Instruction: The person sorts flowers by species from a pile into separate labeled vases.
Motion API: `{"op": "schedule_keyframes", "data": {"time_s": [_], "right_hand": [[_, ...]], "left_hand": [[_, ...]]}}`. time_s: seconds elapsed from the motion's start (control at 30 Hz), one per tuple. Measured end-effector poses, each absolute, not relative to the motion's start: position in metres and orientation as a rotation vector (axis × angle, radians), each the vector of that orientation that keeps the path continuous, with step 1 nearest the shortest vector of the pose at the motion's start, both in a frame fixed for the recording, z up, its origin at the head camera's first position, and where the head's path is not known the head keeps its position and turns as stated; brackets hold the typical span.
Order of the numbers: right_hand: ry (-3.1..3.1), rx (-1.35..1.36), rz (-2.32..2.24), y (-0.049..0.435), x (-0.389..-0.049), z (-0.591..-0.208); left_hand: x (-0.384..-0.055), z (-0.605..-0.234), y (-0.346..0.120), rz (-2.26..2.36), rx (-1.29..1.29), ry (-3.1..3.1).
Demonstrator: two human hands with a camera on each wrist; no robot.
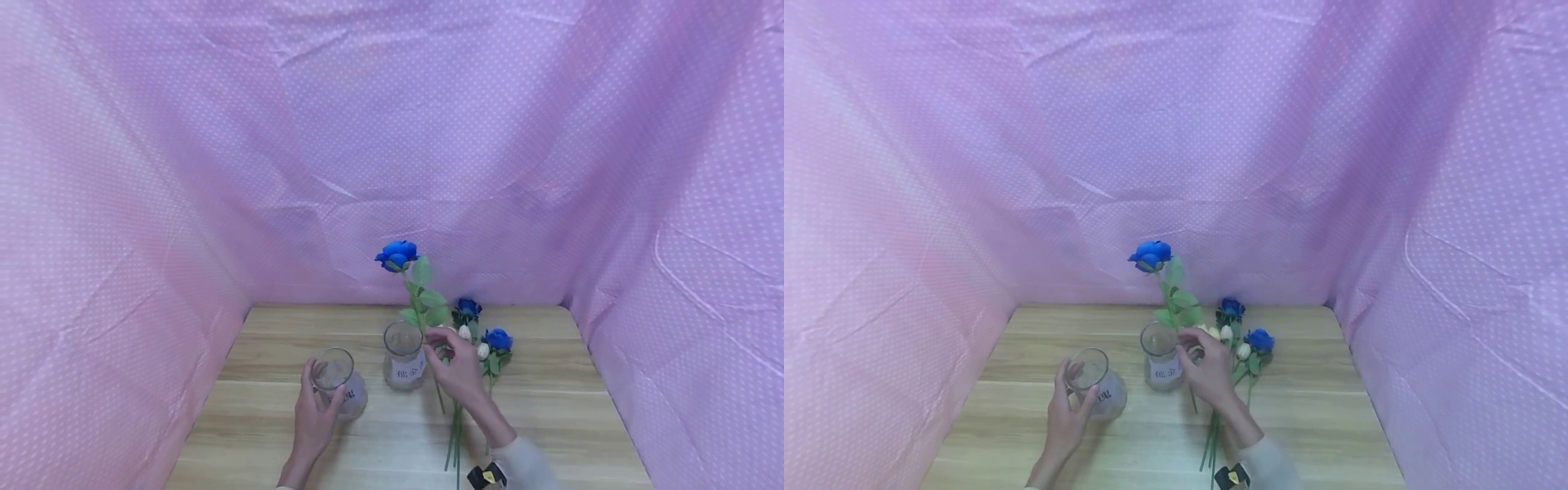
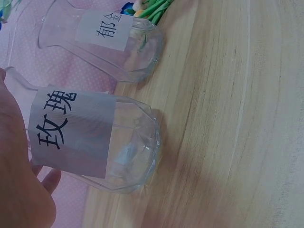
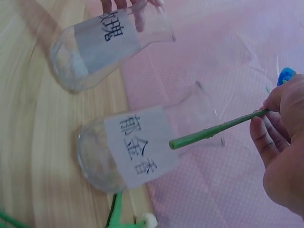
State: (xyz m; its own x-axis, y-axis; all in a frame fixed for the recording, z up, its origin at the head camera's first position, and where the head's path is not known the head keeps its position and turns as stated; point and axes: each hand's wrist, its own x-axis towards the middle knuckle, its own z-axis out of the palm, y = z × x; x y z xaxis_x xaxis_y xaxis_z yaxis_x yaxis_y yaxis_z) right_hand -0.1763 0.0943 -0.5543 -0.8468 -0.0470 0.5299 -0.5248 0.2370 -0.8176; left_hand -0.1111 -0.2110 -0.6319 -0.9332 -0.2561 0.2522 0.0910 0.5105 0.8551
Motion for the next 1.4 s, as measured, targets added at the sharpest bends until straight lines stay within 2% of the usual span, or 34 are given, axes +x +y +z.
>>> {"op": "schedule_keyframes", "data": {"time_s": [0.5, 1.4], "right_hand": [[-2.040, 0.491, 1.830, 0.045, -0.192, -0.524], [-1.955, 0.588, 1.814, -0.015, -0.232, -0.487]], "left_hand": [[-0.112, -0.634, -0.212, -1.369, 0.122, -2.408], [-0.114, -0.633, -0.215, -1.387, 0.108, -2.425]]}}
